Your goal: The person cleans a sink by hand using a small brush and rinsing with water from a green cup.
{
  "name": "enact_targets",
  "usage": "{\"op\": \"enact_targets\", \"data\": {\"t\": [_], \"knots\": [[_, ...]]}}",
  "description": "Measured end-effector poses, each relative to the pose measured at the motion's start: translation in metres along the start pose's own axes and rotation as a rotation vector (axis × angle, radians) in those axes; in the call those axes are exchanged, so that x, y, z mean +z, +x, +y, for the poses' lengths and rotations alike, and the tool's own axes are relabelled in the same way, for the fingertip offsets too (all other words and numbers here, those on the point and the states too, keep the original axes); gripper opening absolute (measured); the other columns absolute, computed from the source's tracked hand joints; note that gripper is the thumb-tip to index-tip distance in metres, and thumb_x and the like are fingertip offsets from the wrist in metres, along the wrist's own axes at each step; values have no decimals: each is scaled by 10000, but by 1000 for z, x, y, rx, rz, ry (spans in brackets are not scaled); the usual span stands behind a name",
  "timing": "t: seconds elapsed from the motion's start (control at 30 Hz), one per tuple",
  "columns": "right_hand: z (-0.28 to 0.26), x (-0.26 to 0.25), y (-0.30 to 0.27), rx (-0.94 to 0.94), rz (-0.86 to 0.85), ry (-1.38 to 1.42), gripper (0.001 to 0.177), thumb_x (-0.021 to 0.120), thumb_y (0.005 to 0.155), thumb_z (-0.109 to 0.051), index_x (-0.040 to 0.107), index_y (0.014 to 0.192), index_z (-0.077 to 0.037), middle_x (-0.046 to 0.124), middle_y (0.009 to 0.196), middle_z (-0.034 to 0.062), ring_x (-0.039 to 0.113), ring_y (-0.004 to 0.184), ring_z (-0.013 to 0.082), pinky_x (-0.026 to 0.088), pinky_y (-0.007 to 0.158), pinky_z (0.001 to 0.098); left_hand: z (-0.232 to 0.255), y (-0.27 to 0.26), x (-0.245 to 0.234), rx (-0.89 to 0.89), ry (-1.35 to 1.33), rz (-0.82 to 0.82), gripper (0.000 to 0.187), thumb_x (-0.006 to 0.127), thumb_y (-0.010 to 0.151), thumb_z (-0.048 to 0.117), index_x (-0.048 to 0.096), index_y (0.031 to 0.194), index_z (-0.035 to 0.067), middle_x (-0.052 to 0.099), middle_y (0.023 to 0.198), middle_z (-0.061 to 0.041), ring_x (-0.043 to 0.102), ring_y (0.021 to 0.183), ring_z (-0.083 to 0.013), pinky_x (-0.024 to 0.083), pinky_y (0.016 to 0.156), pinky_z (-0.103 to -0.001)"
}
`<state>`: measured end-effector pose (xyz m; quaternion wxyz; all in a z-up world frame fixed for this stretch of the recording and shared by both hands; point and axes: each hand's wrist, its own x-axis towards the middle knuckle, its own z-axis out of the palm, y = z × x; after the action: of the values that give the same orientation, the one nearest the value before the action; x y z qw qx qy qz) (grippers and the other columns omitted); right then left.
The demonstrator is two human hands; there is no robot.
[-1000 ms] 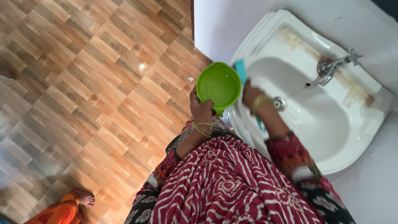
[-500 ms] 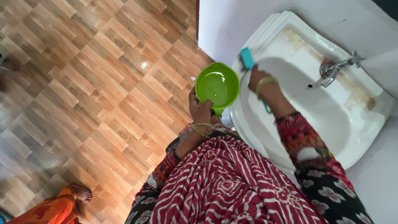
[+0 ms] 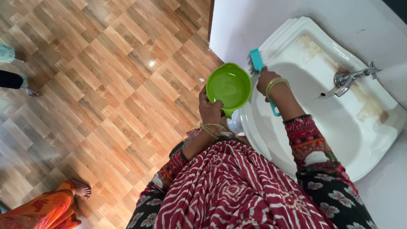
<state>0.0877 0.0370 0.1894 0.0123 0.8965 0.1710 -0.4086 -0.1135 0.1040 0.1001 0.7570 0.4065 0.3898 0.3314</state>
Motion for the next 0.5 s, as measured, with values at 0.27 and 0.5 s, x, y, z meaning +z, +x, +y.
{"op": "enact_targets", "data": {"t": [0.27,0.5], "knots": [[13,55,-27,-148,24,-98,627,378,1020,-134,171,1587,37,656,1163,332,739,864,420,612,763,498,-11,-1,-3,-49,-44,25,711,585,760,-80,447,1449,24,593,1276,-142,647,1089,-213,576,879,-309],[38,52,55,-257,164,-258,795,532,940,-205,173,1583,95,679,1127,364,709,1003,463,571,880,504,-10,-9,-4,-74,31,-5,707,608,759,-76,461,1443,28,593,1263,-132,645,1086,-221,586,888,-317]]}}
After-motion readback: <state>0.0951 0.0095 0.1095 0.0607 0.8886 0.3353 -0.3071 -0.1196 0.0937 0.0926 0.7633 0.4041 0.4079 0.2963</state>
